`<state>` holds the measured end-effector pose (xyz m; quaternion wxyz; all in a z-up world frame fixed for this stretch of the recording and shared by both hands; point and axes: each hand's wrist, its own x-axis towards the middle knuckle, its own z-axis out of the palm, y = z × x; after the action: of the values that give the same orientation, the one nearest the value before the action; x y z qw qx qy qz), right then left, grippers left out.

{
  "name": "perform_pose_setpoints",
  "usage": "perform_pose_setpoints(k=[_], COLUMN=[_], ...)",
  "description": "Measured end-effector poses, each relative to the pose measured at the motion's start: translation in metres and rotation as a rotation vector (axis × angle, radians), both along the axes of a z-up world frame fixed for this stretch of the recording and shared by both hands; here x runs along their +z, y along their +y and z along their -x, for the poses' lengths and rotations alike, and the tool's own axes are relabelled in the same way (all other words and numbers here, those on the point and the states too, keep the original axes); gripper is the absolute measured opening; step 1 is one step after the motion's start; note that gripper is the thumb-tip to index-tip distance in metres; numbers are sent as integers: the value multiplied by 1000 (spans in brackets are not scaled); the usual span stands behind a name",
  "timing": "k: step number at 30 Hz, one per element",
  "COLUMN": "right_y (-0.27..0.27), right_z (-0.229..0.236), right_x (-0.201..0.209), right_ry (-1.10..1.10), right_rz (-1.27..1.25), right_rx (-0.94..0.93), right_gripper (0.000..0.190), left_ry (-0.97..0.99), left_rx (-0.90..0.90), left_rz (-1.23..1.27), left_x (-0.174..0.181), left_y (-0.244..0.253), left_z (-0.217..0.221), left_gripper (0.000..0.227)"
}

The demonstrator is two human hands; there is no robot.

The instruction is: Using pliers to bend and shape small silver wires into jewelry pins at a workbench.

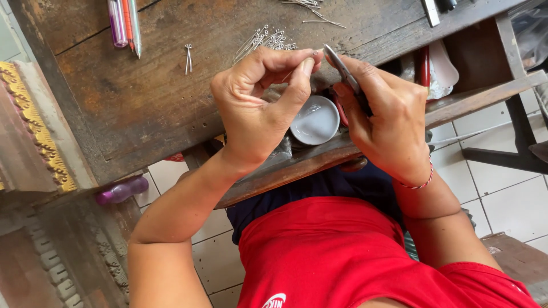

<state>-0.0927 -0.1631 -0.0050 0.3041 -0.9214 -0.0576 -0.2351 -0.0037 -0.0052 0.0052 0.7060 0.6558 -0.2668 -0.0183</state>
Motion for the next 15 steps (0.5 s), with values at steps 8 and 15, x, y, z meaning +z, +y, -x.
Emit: perform_pose_setpoints(k=[8,15], right_y=[4,2], right_z=[-2,3], right_x=[-3,-17], right_ry=[-34,22], right_rz=[121,223], right_rx=[-18,-131], right_gripper=[23,15], left_ry=[-48,-157], left_rx=[36,74], left_rz=[-30,-88], left_x=[-5,-8], left_y=[0,1], left_z=[0,-3], left_gripper=[7,6])
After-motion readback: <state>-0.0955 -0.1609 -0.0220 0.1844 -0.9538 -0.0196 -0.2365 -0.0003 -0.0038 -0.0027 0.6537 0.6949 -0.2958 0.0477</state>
